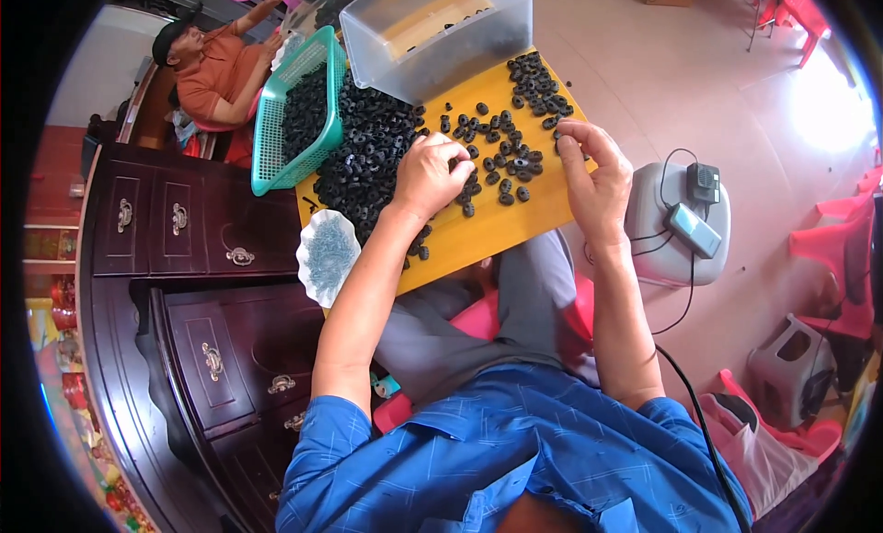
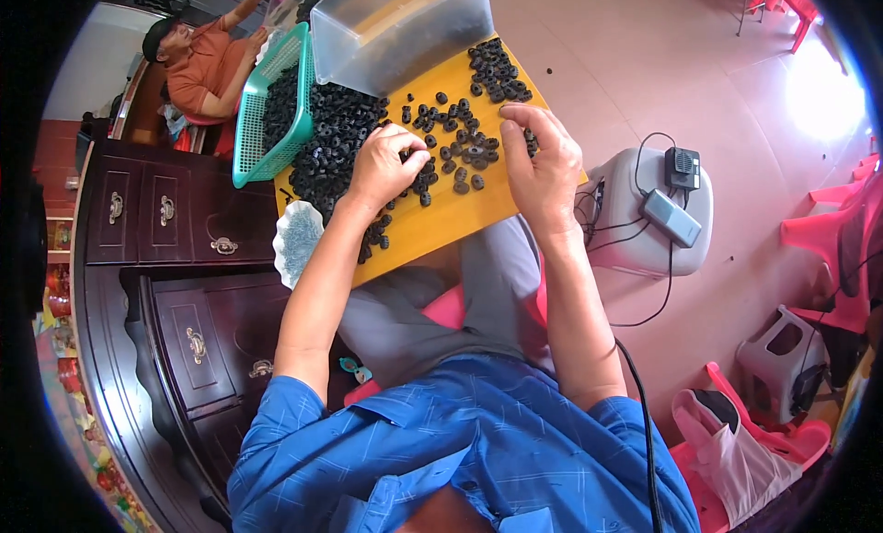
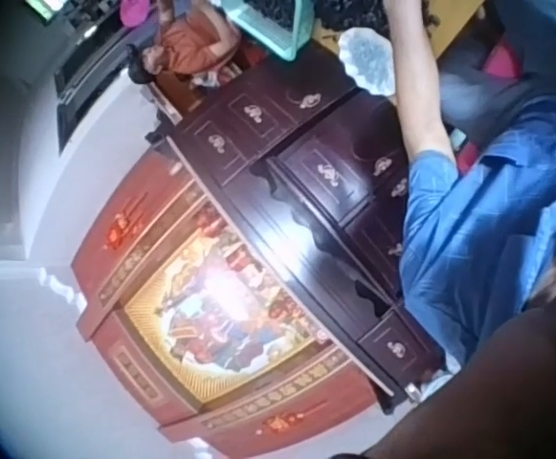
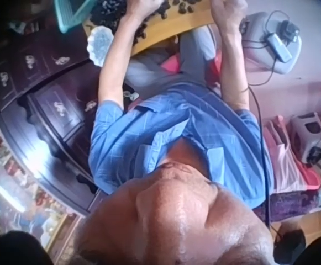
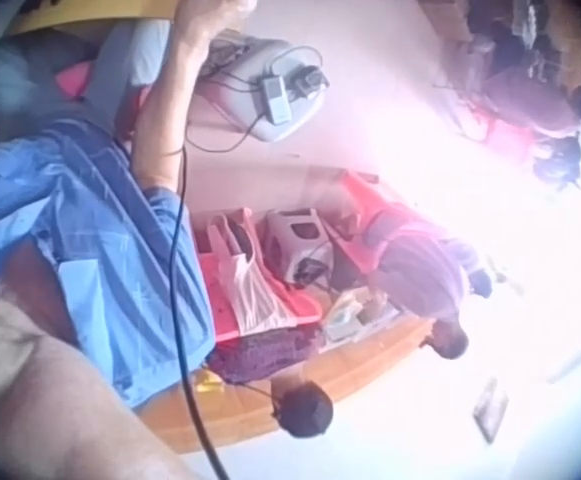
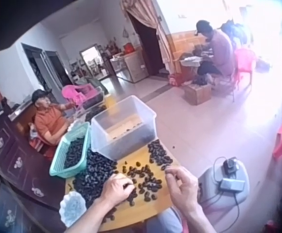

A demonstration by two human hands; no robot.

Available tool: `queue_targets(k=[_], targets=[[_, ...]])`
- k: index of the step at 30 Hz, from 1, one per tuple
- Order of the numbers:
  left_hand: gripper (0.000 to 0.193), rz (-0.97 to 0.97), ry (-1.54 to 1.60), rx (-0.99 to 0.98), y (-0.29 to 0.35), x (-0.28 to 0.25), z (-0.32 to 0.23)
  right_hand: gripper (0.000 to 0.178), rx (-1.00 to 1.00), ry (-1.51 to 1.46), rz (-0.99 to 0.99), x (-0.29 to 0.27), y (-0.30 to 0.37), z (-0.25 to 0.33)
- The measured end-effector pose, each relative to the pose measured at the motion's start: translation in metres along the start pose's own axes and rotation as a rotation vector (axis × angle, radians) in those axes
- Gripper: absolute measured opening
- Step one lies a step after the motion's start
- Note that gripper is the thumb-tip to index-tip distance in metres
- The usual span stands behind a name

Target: The person picks up black plastic pieces and small blue beads by hand, fitting the beads into the pieces one at a time. They then place the assembled components into a clear plastic bin, repeating the process throughout the video.

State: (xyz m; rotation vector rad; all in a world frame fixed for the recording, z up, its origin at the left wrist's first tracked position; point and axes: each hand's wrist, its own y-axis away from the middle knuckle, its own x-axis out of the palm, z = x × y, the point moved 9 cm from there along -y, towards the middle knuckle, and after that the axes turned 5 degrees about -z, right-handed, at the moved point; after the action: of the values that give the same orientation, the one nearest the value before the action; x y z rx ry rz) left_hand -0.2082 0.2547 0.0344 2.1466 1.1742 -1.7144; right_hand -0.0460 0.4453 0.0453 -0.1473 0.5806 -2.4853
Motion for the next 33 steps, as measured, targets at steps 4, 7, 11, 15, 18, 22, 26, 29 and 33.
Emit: queue_targets(k=[4, 7, 11, 15, 18, 22, 26, 29, 33], targets=[[0.014, 0.037, -0.126, -0.021, -0.001, 0.001, -0.013, 0.013, 0.021, 0.024, 0.006, 0.001, 0.002, -0.002], [0.01, 0.056, -0.168, 0.02, 0.003, 0.006, -0.013, 0.013, 0.05, 0.031, 0.008, 0.001, 0.003, -0.003], [0.007, 0.032, -0.156, 0.029, 0.006, 0.01, -0.01, 0.013, 0.059, 0.015, 0.021, 0.003, 0.003, 0.0], [0.007, 0.027, -0.126, 0.063, 0.004, 0.013, -0.012, 0.013, 0.039, 0.009, 0.016, 0.004, 0.002, 0.004], [0.005, -0.02, -0.128, 0.138, 0.002, 0.012, -0.02, 0.012, 0.045, 0.011, 0.015, 0.002, 0.002, 0.003], [0.007, -0.067, -0.1, 0.075, -0.006, 0.003, -0.007, 0.012, 0.05, 0.027, 0.017, 0.003, 0.001, 0.001], [0.012, -0.164, -0.114, -0.052, -0.036, -0.017, 0.04, 0.013, 0.054, 0.012, 0.025, 0.001, 0.003, 0.004], [0.011, -0.097, -0.182, -0.064, -0.057, -0.007, 0.056, 0.013, 0.04, 0.013, 0.028, 0.002, 0.004, 0.002], [0.012, -0.038, -0.239, -0.061, -0.07, 0.01, 0.061, 0.012, 0.017, 0.023, 0.043, 0.005, 0.004, 0.001]])
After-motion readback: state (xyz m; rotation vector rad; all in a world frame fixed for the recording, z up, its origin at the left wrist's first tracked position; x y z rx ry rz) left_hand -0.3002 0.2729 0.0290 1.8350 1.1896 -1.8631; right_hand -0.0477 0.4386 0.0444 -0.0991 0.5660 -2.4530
